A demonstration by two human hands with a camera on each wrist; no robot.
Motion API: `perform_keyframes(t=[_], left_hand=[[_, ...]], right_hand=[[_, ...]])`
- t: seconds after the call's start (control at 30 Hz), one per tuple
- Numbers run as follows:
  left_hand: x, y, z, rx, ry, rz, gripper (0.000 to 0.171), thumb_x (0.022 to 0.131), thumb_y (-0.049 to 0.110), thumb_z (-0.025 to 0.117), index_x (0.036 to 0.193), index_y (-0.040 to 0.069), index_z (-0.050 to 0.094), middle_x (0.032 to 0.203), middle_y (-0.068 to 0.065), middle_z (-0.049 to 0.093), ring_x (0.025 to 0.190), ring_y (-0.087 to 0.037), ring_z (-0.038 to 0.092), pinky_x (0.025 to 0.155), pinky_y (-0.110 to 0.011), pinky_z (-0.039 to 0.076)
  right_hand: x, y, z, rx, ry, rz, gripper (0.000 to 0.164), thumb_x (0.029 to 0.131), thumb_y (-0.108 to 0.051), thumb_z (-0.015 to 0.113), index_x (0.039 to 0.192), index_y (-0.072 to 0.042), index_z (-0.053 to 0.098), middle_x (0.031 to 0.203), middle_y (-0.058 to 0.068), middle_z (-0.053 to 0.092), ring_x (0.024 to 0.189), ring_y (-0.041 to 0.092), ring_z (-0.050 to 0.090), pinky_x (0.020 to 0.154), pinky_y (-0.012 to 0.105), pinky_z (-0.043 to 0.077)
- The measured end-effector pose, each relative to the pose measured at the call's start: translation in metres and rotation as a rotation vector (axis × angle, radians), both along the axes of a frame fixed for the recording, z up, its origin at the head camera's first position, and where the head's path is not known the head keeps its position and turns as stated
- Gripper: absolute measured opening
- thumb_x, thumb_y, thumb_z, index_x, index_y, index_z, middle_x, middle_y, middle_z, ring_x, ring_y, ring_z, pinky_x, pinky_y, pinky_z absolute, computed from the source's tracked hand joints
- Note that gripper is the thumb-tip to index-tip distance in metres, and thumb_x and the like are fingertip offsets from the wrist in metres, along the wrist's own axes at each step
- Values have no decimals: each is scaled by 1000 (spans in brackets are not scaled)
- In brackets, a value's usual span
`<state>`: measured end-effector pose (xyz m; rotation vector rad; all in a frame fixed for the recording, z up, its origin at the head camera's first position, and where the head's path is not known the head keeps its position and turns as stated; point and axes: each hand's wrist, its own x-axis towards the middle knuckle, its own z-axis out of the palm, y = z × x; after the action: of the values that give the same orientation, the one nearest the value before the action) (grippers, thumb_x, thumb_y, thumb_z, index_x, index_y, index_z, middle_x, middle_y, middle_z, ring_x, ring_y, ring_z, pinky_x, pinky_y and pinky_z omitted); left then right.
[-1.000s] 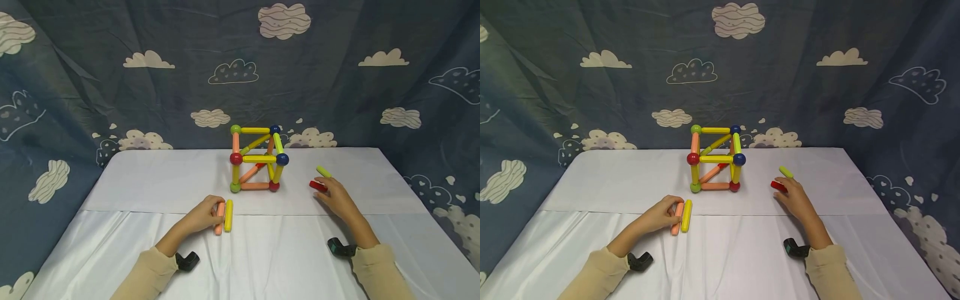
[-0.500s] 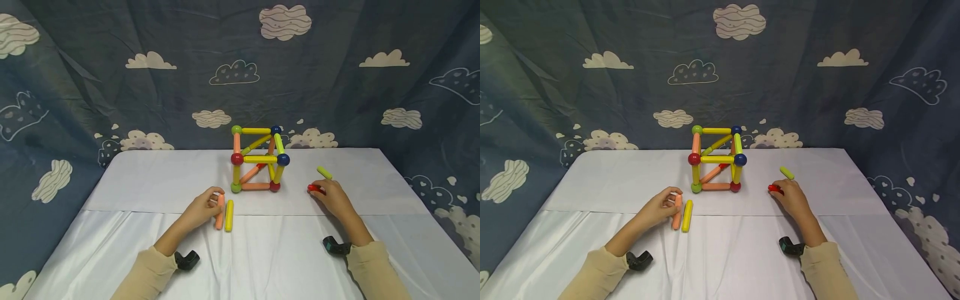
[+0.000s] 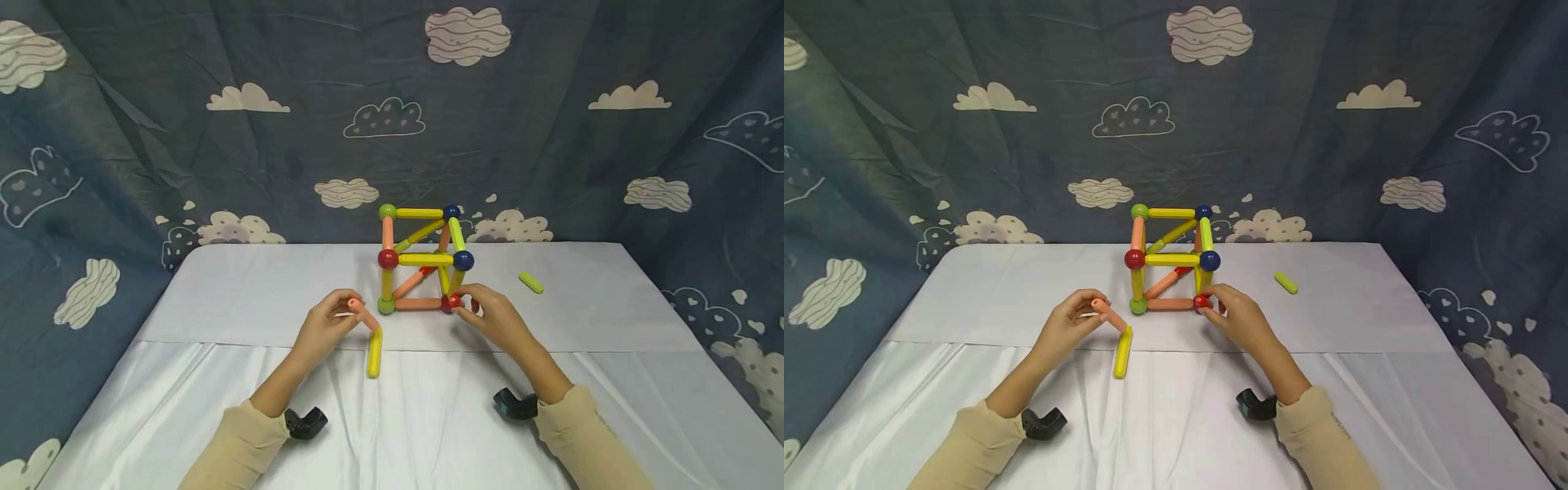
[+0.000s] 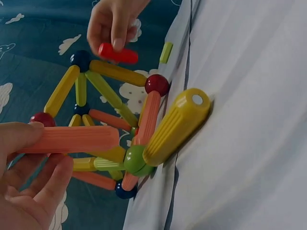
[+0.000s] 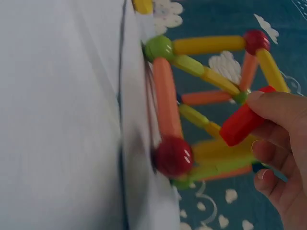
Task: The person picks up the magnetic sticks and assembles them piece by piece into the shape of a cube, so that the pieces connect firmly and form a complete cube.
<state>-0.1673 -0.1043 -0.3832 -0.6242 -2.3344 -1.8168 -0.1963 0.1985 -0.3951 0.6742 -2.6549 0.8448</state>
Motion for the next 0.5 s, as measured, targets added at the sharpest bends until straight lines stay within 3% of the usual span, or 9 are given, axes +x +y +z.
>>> perform_keyframes(t=[0.13,0.37,0.5], left_hand=[[1,8,6,20,65,-1,26,81,-6,62,106,-6,54,101,-16,57,96,-26,55,75,-33,50],[-22,26,-14,69,136,-21,27,81,-3,63,107,3,57,104,-9,59,100,-20,56,76,-30,50],[-29,41,-17,109,171,-31,31,80,-7,62,108,4,56,105,-9,59,102,-20,56,75,-29,50]], right_hand=[[-9,-18,-8,24,38,20,30,76,-10,72,104,-5,61,81,1,57,67,16,49,56,26,45],[-19,-36,-19,181,35,-78,31,78,-17,71,105,-6,60,90,4,62,72,16,54,67,32,49],[-20,-37,-21,160,24,-91,32,78,-14,71,107,-6,59,93,6,63,76,18,56,70,34,50]])
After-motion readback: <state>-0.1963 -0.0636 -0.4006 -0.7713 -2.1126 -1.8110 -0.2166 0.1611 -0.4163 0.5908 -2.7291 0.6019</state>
